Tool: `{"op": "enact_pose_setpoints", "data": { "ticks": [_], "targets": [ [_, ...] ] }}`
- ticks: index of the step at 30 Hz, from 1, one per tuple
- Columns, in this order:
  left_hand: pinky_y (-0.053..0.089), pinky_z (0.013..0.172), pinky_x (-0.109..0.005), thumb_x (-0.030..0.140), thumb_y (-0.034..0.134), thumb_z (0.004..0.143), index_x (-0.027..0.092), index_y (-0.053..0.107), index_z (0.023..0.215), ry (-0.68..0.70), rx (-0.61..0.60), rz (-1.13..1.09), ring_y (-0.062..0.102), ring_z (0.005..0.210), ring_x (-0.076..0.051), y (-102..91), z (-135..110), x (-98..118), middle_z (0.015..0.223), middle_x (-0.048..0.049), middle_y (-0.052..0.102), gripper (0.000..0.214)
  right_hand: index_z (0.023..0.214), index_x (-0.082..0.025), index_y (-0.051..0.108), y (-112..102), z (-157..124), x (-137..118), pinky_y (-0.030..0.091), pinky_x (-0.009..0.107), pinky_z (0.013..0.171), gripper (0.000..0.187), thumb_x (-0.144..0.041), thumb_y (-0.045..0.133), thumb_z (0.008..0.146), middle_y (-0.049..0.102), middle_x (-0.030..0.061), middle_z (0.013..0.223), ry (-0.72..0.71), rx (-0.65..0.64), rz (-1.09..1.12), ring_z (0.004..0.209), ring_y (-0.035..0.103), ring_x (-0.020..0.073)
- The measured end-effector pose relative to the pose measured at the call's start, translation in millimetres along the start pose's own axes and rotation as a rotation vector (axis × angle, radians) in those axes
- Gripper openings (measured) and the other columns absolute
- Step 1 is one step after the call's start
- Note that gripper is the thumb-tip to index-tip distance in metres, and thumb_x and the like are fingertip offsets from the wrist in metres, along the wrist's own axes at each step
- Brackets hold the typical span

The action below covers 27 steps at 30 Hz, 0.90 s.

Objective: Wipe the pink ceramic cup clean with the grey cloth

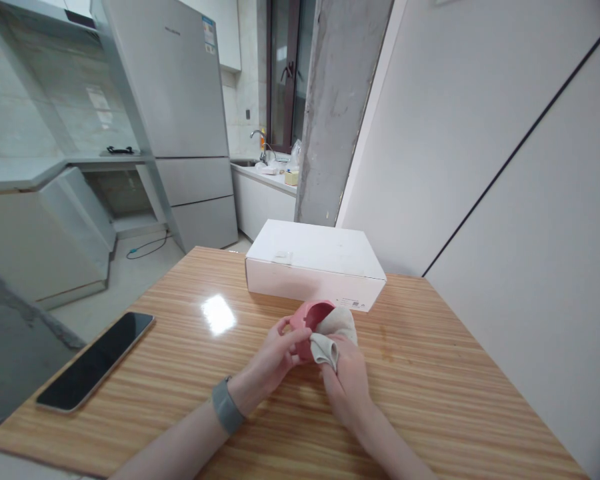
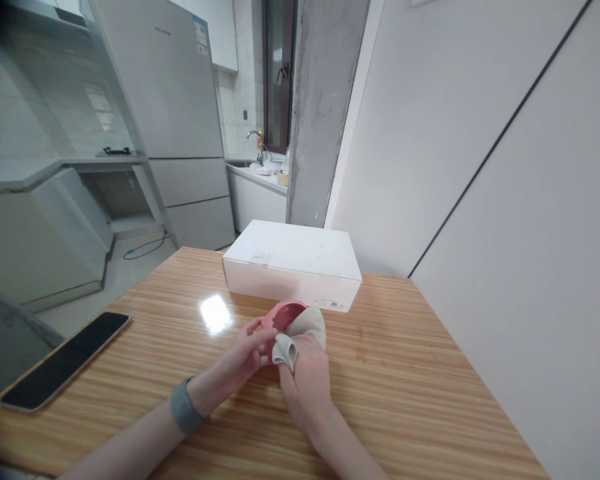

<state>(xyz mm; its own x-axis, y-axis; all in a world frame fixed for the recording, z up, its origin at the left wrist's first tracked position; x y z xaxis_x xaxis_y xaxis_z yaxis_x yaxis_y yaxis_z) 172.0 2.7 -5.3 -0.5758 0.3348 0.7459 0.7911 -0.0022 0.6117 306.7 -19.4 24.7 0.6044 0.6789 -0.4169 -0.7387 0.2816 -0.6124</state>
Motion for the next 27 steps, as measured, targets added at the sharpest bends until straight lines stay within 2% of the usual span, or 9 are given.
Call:
{"op": "enact_pose_setpoints", "data": {
  "ticks": [2,7,13,15,19,21,23,25,27],
  "targets": [
    [0.054,0.064,-0.025,0.027,0.083,0.065,0.018,0.065,0.097,-0.019,-0.093,-0.049,0.064,0.071,-0.014,4.0,-2,2,0.087,-0.0029,0.070,0.038,0.079,-0.021,0.060,-2,1,-2,0.044,0.034,0.066,0.018,-0.019,0.042,0.083,0.070,0.0065,0.075,-0.056,0.006,0.068,0.070,0.063,0.0221],
    [0.055,0.063,-0.029,0.054,0.058,0.085,0.015,0.070,0.107,-0.237,-0.280,-0.001,0.066,0.076,-0.019,7.6,-8,6,0.103,-0.0116,0.072,0.047,0.064,-0.023,0.049,-21,7,0,0.034,0.032,0.053,0.025,-0.026,0.041,0.087,0.055,0.0004,0.054,-0.170,-0.078,0.094,0.051,0.048,0.0170],
    [0.057,0.059,-0.031,0.055,0.060,0.084,0.017,0.068,0.118,-0.353,-0.281,0.070,0.067,0.079,-0.021,-2.7,-5,-5,0.105,-0.0113,0.072,0.051,0.055,-0.023,0.044,-34,11,17,0.034,0.032,0.054,0.040,-0.032,0.033,0.093,0.047,-0.0009,0.054,-0.141,-0.240,0.176,0.052,0.045,0.0161],
    [0.057,0.060,-0.031,0.050,0.065,0.082,0.017,0.068,0.117,-0.325,-0.238,0.047,0.067,0.079,-0.021,-3.1,-4,-9,0.105,-0.0107,0.073,0.048,0.056,-0.022,0.048,-34,12,20,0.036,0.032,0.056,0.041,-0.031,0.033,0.093,0.050,0.0001,0.056,-0.110,-0.224,0.169,0.055,0.048,0.0169],
    [0.058,0.069,-0.030,0.042,0.072,0.079,0.013,0.073,0.095,-0.207,-0.125,0.042,0.067,0.074,-0.017,2.6,-6,-10,0.090,-0.0091,0.074,0.034,0.064,-0.021,0.058,-25,9,17,0.038,0.033,0.057,0.037,-0.030,0.037,0.093,0.058,0.0024,0.060,-0.097,-0.176,0.118,0.058,0.052,0.0186],
    [0.058,0.073,-0.031,0.037,0.077,0.075,0.013,0.072,0.096,-0.148,-0.094,0.027,0.068,0.078,-0.017,5.7,-8,-7,0.093,-0.0094,0.074,0.032,0.069,-0.021,0.062,-19,5,14,0.041,0.034,0.059,0.032,-0.030,0.041,0.092,0.063,0.0036,0.065,-0.033,-0.134,0.175,0.060,0.055,0.0197],
    [0.058,0.078,-0.033,0.034,0.080,0.073,0.014,0.071,0.104,-0.102,-0.074,0.023,0.069,0.090,-0.021,6.0,-8,-3,0.105,-0.0119,0.073,0.039,0.076,-0.022,0.068,-12,-1,17,0.047,0.035,0.066,0.026,-0.032,0.048,0.091,0.070,0.0050,0.075,0.138,-0.060,0.373,0.069,0.061,0.0218],
    [0.058,0.080,-0.035,0.036,0.080,0.072,0.014,0.069,0.109,-0.077,-0.058,0.039,0.068,0.097,-0.024,2.8,-6,1,0.113,-0.0138,0.071,0.044,0.079,-0.023,0.071,-9,-6,28,0.052,0.036,0.073,0.017,-0.035,0.060,0.085,0.074,0.0043,0.082,0.393,0.104,0.630,0.077,0.066,0.0241],
    [0.058,0.078,-0.035,0.038,0.078,0.074,0.014,0.069,0.111,-0.079,-0.046,0.057,0.069,0.095,-0.024,-2.6,-3,4,0.111,-0.0138,0.072,0.045,0.078,-0.026,0.072,-12,-8,45,0.055,0.036,0.073,0.013,-0.037,0.067,0.080,0.076,0.0012,0.079,0.595,0.360,0.779,0.077,0.068,0.0247]
  ]
}}
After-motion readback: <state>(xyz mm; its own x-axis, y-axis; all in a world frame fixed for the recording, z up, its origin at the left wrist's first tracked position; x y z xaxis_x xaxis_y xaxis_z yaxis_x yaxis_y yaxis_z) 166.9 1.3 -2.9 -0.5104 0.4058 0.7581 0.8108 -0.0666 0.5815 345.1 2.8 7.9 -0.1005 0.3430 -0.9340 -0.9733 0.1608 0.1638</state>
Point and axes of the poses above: each hand's wrist, its own z-axis towards the middle knuckle, its own y-axis out of the palm, x = y × z, the point moved 2 cm from there along z, towards the middle knuckle
